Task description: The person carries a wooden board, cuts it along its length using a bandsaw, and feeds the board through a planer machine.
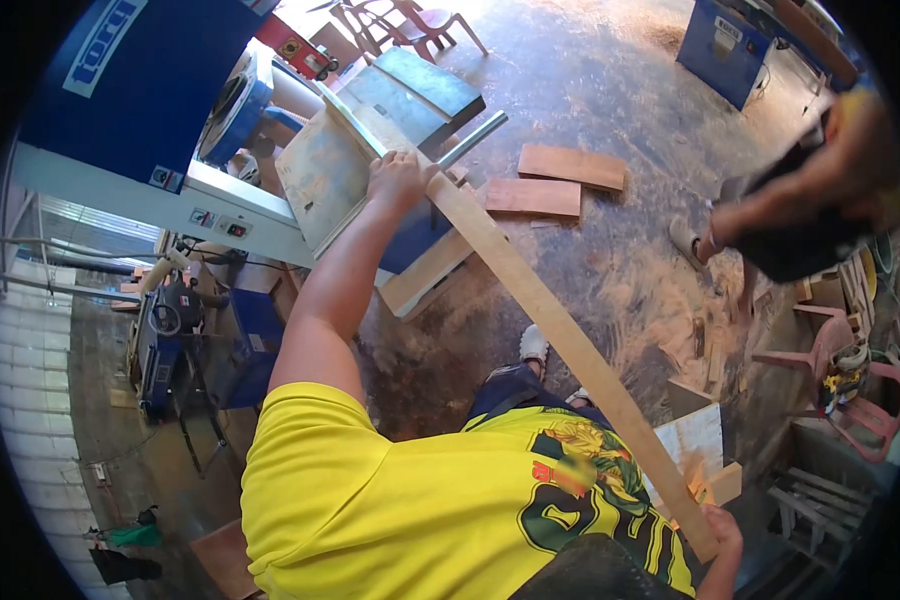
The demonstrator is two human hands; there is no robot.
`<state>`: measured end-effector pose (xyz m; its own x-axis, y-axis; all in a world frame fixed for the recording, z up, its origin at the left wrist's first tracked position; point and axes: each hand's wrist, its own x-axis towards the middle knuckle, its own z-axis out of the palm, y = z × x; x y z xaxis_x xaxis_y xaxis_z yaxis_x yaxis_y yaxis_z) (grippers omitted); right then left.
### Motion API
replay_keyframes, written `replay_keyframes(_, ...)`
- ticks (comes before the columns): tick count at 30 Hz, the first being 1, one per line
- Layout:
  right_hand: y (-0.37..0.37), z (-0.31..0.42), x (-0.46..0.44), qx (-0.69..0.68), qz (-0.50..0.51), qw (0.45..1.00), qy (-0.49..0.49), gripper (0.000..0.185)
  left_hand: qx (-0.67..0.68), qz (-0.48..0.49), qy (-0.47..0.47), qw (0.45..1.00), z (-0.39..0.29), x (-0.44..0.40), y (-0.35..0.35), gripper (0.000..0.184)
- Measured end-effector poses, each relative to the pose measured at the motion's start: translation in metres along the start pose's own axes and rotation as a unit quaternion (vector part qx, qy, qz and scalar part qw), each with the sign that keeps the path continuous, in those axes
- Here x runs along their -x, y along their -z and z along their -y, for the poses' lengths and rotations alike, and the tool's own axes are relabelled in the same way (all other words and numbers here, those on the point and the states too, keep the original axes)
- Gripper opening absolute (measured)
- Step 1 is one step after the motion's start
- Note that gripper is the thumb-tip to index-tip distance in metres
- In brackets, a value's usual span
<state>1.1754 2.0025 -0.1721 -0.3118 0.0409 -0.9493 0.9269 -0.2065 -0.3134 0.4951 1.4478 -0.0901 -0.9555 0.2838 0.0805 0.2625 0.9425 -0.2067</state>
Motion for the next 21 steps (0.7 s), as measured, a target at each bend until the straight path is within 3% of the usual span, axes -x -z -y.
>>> replay_keyframes(5, -0.004, -0.001, -0.001, 0.04, -0.02, 0.999, 0.019, 0.028, 0.003, -0.014, -0.012, 1.0, 0.007, -0.002, -0.007, 0.06)
replay_keyframes(11, -0.006, -0.001, -0.006, -0.067, -0.015, 0.997, -0.043, 0.026, 0.001, -0.023, -0.027, 0.999, 0.019, -0.013, -0.022, 0.052)
replay_keyframes(21, -0.017, 0.017, 0.002, 0.084, -0.051, 0.995, -0.033, 0.024, -0.016, -0.017, -0.031, 0.999, 0.018, -0.011, -0.016, 0.052)
